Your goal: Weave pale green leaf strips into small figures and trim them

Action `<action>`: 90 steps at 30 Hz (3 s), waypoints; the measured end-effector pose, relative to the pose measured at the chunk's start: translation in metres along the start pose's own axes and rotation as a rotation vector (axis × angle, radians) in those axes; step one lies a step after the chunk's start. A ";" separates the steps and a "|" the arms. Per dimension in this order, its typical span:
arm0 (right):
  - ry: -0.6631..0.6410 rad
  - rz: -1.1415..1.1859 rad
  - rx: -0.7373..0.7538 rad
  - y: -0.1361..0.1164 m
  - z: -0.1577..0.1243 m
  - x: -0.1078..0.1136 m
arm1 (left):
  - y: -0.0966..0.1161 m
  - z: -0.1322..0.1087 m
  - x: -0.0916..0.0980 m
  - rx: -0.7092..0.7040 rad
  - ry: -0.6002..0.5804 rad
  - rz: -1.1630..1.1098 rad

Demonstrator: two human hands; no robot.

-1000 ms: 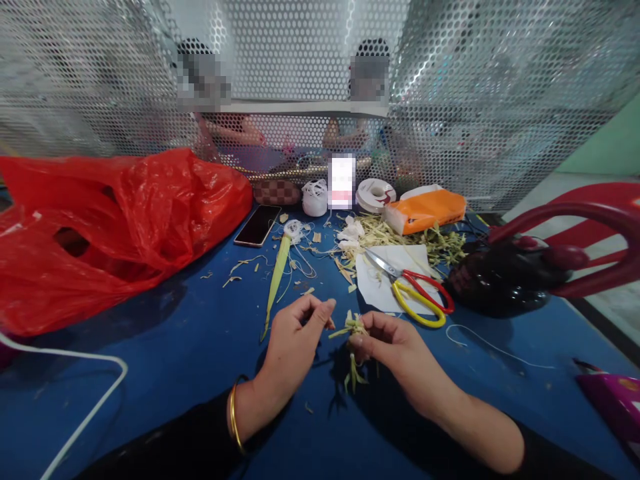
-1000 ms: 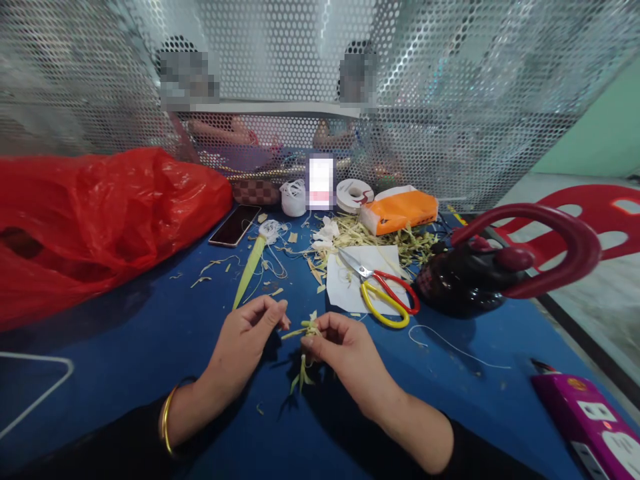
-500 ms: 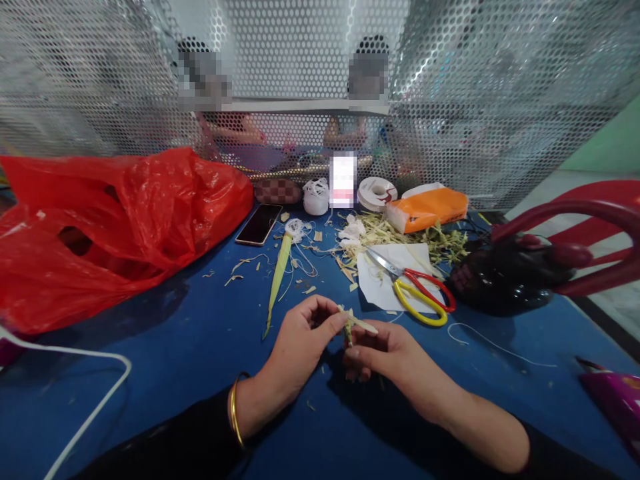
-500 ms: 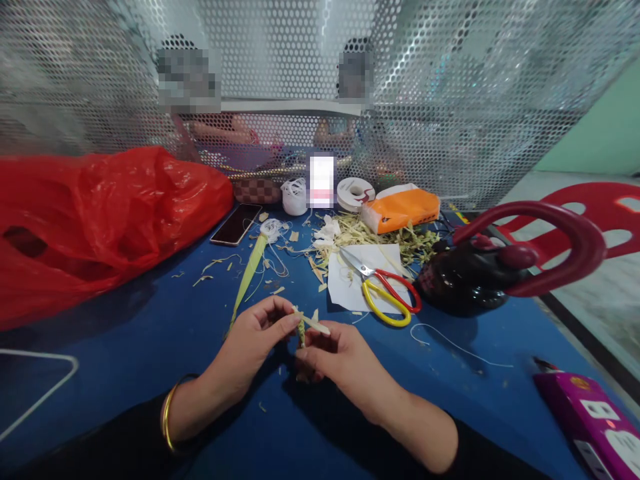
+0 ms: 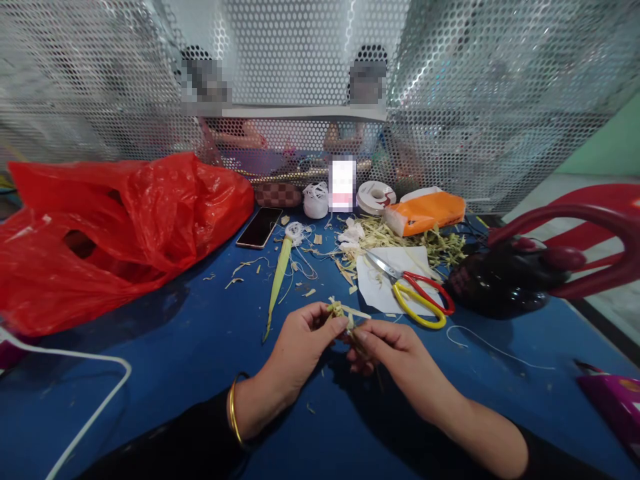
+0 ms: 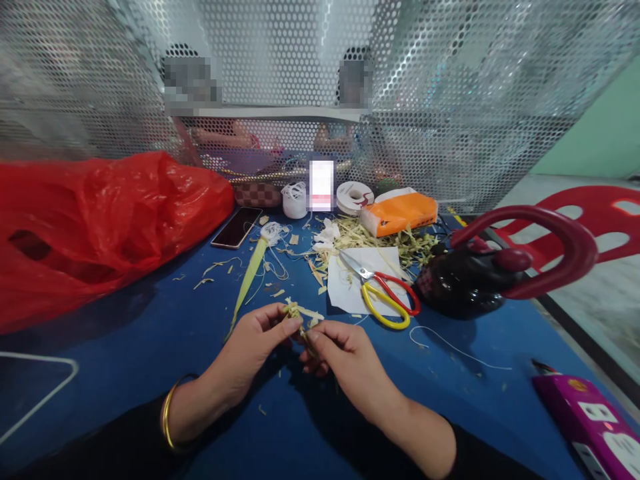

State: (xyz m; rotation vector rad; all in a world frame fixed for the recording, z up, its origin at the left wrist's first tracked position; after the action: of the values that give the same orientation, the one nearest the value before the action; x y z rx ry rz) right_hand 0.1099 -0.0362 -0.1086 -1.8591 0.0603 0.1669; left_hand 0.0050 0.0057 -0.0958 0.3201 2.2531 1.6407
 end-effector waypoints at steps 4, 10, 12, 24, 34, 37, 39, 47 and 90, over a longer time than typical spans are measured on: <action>0.059 -0.042 0.071 -0.009 0.001 0.007 | -0.004 0.001 0.002 0.029 0.011 -0.047; 0.068 -0.055 0.112 -0.014 0.000 0.009 | -0.008 0.001 -0.003 0.057 -0.023 -0.064; 0.069 -0.074 0.099 -0.013 -0.001 0.008 | -0.008 0.001 -0.005 0.061 -0.028 -0.078; 0.126 -0.048 0.172 -0.019 -0.002 0.013 | -0.004 0.002 0.010 0.011 0.100 -0.110; 0.082 -0.021 0.157 -0.017 -0.001 0.014 | 0.003 0.002 0.024 -0.044 0.209 -0.073; 0.162 -0.020 0.183 -0.019 -0.001 0.023 | 0.011 0.003 0.026 -0.094 0.225 0.019; 0.276 -0.078 0.252 -0.025 -0.004 0.034 | 0.017 0.002 0.025 -0.142 0.217 0.104; 0.164 -0.640 0.608 -0.053 -0.020 0.006 | 0.022 -0.006 0.007 -0.251 0.117 0.368; 0.074 -0.408 0.334 -0.032 -0.008 0.009 | 0.005 -0.001 0.012 -0.049 0.107 0.011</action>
State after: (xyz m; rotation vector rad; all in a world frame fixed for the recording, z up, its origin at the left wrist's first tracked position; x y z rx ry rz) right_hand 0.1237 -0.0345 -0.0777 -1.5068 -0.2274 -0.1859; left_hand -0.0064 0.0113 -0.0920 0.2387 2.2870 1.7550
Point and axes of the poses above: each hand's wrist, its own z-axis towards the middle knuckle, its own x-axis out of the back of the hand, y = z × x, the point moved 10 cm from there along z, towards the middle knuckle, and after that the axes turned 1 degree about z, right-handed, at the moved point
